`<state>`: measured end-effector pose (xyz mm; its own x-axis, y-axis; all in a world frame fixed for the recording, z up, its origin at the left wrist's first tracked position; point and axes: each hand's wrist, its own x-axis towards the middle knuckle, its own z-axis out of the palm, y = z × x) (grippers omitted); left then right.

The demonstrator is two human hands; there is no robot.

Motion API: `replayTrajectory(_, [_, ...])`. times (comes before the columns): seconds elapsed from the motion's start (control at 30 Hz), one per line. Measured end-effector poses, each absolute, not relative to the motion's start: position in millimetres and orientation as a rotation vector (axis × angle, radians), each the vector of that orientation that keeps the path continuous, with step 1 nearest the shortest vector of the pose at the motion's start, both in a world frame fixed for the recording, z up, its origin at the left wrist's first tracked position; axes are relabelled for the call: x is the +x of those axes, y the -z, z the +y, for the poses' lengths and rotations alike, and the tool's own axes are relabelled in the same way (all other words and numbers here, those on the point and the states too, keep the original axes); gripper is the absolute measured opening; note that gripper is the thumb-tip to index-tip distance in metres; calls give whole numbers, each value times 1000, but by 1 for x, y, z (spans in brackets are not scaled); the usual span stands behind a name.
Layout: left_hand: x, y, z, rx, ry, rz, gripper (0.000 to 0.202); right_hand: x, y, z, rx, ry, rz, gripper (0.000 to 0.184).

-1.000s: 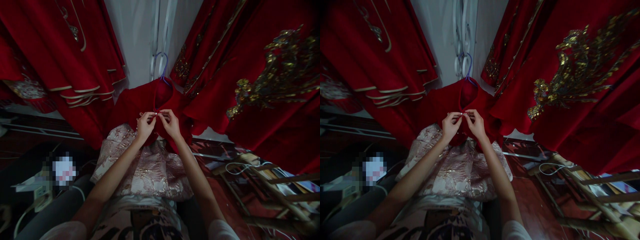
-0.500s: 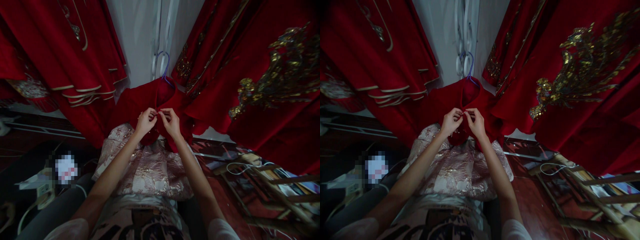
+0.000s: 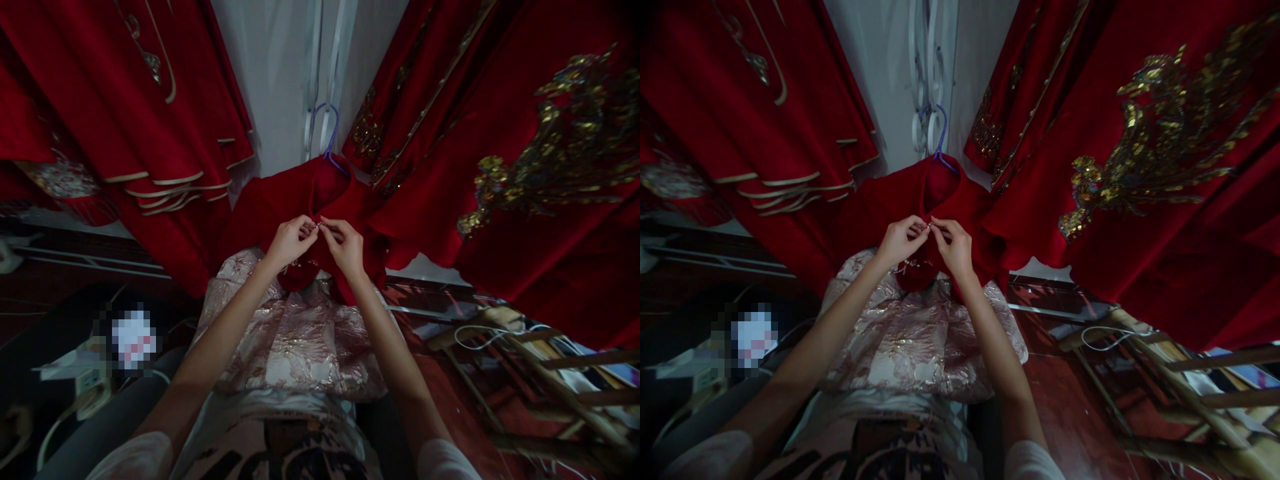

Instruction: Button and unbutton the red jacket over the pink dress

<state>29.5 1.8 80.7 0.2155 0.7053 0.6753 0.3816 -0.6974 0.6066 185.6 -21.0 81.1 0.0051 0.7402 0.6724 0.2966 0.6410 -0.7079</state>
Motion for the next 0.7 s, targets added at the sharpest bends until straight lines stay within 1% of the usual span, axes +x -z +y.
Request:
replayTrajectory(0.13, [28,-80,3,2245,-1416,1016,9,187,-81,-20,-883,-511,-1556,30])
replayTrajectory(0.37, [24,-81,4,2375,-1360,1053,7,188,-77,-10,-888,-578,-1545,30])
replayTrajectory(0.57, [28,-86,5,2444,-1309,989,7,190,-74,-4,-927,-579,-1583,36])
replayTrajectory(0.63, [34,-82,5,2353,-1351,971,10,190,-72,-5,-921,-597,-1605,41])
replayTrajectory(0.7, [41,-73,4,2166,-1429,943,14,189,-68,-9,-902,-603,-1639,53])
